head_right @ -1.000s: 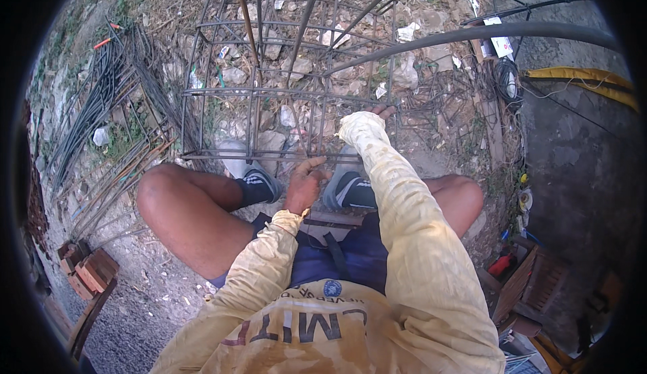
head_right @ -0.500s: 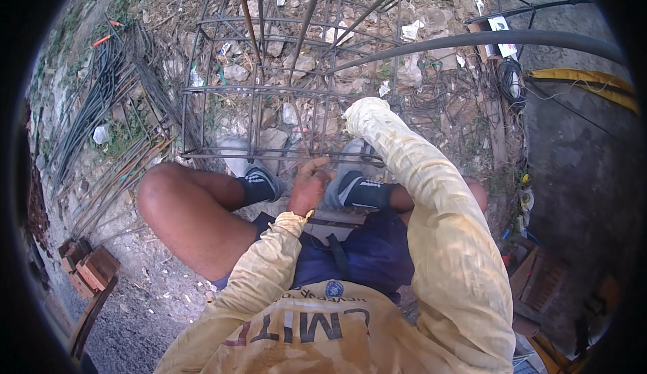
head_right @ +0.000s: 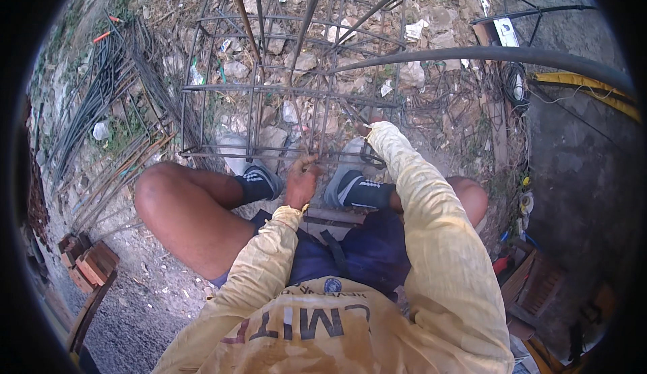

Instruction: The person sits on the ground and assembles a rebar cage by inserting vertical bars into a horizontal grid and securing them with wire ties. The person repeatedly bends, twists, and tightens wire ties to fasten the bars together.

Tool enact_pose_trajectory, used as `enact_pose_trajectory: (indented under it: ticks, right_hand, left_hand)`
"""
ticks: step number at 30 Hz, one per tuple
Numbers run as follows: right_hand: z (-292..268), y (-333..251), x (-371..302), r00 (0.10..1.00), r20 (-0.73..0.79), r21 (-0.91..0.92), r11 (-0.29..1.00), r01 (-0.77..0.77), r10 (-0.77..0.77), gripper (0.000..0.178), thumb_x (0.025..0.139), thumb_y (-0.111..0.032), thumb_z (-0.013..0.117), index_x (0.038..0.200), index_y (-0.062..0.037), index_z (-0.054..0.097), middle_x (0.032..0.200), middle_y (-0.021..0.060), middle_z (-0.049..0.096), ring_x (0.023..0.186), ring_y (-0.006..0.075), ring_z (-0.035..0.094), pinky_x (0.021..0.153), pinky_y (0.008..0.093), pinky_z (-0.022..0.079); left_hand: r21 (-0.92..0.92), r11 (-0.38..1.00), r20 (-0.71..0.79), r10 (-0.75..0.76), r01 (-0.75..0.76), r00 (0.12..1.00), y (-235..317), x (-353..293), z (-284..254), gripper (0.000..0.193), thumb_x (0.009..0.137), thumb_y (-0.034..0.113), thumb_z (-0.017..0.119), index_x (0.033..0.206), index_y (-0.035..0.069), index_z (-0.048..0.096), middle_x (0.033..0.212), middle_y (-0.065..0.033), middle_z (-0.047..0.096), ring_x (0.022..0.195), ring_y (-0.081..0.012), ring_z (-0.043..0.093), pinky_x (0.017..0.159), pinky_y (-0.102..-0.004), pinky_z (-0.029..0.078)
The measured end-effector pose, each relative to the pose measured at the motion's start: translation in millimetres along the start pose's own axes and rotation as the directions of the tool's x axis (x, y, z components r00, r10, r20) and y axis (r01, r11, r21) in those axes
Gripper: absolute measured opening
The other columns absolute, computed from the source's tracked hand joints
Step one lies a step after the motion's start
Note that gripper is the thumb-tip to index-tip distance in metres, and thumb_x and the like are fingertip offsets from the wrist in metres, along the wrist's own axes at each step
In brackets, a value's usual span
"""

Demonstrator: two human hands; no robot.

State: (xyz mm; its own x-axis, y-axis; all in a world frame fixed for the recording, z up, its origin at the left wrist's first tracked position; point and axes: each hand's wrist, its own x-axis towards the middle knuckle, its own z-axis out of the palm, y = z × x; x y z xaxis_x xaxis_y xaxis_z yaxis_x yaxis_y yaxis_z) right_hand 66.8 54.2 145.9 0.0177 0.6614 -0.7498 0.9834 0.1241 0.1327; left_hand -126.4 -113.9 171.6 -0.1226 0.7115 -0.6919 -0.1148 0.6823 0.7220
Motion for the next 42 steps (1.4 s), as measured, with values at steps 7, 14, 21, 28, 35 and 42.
enact_pose_trajectory:
  ticks: [7, 14, 21, 28, 35, 42]
  right_hand:
    - [-8, 21, -3, 0.995, 0.102, 0.085, 0.996, -0.001, -0.007, 0.047, 0.087, -0.049, 0.045, 0.101, -0.0096, 0.066, 0.093, 0.0105, 0.066, 0.088, 0.0279, 0.063, 0.077, 0.0408, 0.048]
    - [-22, 7, 25, 0.99, 0.128, 0.515, 0.857, -0.023, -0.05, 0.033, 0.093, -0.041, 0.046, 0.086, -0.0106, 0.057, 0.064, 0.0077, 0.051, 0.049, 0.024, 0.049, 0.044, 0.0389, 0.038]
    - [-40, 12, 34, 0.599, 0.753, 0.652, 0.436, -0.621, -0.273, 0.033, 0.094, -0.047, 0.049, 0.088, -0.0142, 0.047, 0.06, -0.0026, 0.046, 0.038, 0.0081, 0.037, 0.033, 0.0249, 0.033]
    - [-42, 3, 4, 0.872, 0.488, 0.498, 0.831, -0.25, -0.03, 0.036, 0.079, -0.041, 0.074, 0.075, -0.0101, 0.055, 0.06, 0.0042, 0.056, 0.046, 0.014, 0.051, 0.042, 0.0294, 0.043]
    - [-39, -7, -26, 0.974, -0.092, -0.261, 0.949, 0.175, -0.205, 0.033, 0.083, -0.034, 0.056, 0.103, -0.0096, 0.066, 0.106, 0.0137, 0.066, 0.098, 0.0295, 0.064, 0.083, 0.04, 0.051]
    - [-47, 13, 24, 0.965, 0.065, -0.088, 0.962, 0.258, -0.253, 0.036, 0.089, -0.038, 0.045, 0.098, -0.0111, 0.067, 0.094, 0.0077, 0.069, 0.09, 0.0264, 0.066, 0.078, 0.0378, 0.052]
  left_hand:
    - [-0.039, 0.996, 0.074, -0.078, 0.081, 0.994, 3, 1, -4, 0.041, 0.077, 0.017, 0.059, 0.113, -0.003, 0.06, 0.098, -0.0143, 0.066, 0.092, -0.0203, 0.061, 0.085, -0.0287, 0.045]
    - [-0.013, 1.0, 0.048, -0.004, 0.004, 0.999, 1, 1, -1, 0.04, 0.078, 0.019, 0.059, 0.111, -0.002, 0.061, 0.1, -0.016, 0.065, 0.092, -0.0219, 0.061, 0.085, -0.0297, 0.045]
    - [0.039, 0.999, 0.039, -0.018, 0.017, 0.999, 17, -9, 2, 0.039, 0.078, 0.02, 0.059, 0.111, 0.0, 0.062, 0.088, -0.0147, 0.067, 0.081, -0.021, 0.063, 0.077, -0.0304, 0.047]
    - [0.023, 0.999, 0.075, 0.031, -0.032, 0.997, 1, -4, 7, 0.041, 0.078, 0.022, 0.058, 0.112, -0.001, 0.06, 0.085, -0.0142, 0.067, 0.08, -0.0208, 0.063, 0.076, -0.0316, 0.048]
    - [0.076, 0.997, 0.028, -0.036, 0.033, 0.999, -23, 7, 2, 0.044, 0.078, 0.026, 0.059, 0.111, -0.003, 0.061, 0.096, -0.0183, 0.067, 0.089, -0.0256, 0.064, 0.083, -0.0331, 0.047]
    - [0.155, 0.987, -0.05, -0.032, 0.04, 0.998, -55, 22, 0, 0.041, 0.08, 0.024, 0.059, 0.112, -0.001, 0.06, 0.092, -0.0118, 0.069, 0.086, -0.0201, 0.063, 0.074, -0.03, 0.047]
